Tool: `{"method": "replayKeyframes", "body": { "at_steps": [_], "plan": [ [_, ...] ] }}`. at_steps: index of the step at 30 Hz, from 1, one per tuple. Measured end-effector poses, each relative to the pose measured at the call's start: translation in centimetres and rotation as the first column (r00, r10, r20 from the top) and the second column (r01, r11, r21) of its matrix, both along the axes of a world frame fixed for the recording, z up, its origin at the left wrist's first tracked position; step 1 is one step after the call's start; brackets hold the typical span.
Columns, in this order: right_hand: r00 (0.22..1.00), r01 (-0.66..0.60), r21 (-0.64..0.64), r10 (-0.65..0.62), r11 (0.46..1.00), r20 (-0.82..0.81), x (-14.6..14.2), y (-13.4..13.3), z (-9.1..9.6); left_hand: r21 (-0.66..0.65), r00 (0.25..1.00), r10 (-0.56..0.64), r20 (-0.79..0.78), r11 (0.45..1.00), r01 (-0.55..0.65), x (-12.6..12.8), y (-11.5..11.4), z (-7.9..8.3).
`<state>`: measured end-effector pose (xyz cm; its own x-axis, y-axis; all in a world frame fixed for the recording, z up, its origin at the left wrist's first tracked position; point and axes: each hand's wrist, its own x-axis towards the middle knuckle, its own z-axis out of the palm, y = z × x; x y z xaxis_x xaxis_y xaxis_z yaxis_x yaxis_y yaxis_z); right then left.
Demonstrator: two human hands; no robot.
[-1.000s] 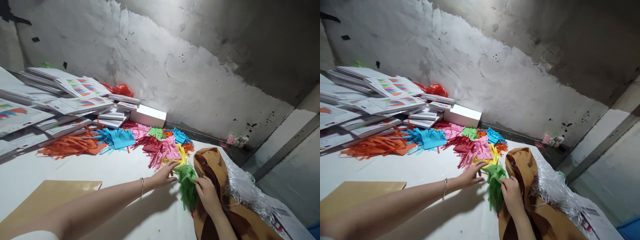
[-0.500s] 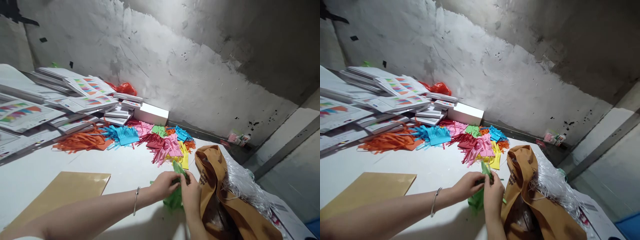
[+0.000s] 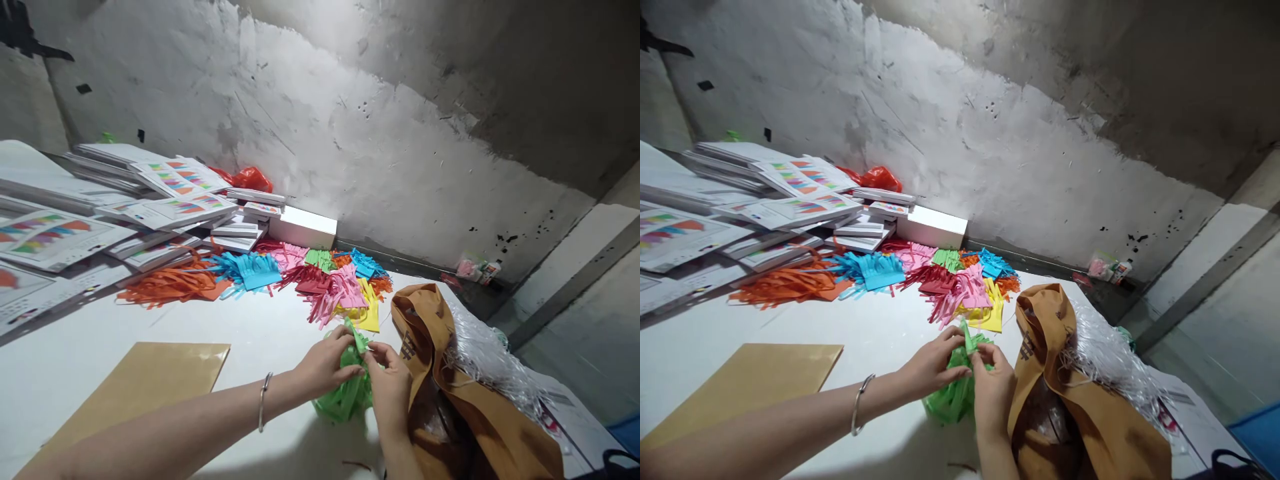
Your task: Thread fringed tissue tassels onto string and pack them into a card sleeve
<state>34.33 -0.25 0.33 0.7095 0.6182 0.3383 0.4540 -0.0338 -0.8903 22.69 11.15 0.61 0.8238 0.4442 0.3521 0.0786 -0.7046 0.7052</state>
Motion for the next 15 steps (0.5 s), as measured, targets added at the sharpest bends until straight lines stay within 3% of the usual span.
{"method": "replayKeyframes", "body": {
  "at_steps": [7,15],
  "plan": [
    [0.974,-0.219,0.028,0.217,0.975,0.067,0.8,-0.2,0.2,-0.068,0.998,-0.048,-0.040,0.997,0.045,-0.1,1.8,0.5],
    [0.917,-0.117,0.015,0.102,0.993,0.387,0.7,-0.1,-0.7,-0.197,0.997,-0.048,-0.052,0.980,0.037,0.0,1.7,0.4]
  ]
}}
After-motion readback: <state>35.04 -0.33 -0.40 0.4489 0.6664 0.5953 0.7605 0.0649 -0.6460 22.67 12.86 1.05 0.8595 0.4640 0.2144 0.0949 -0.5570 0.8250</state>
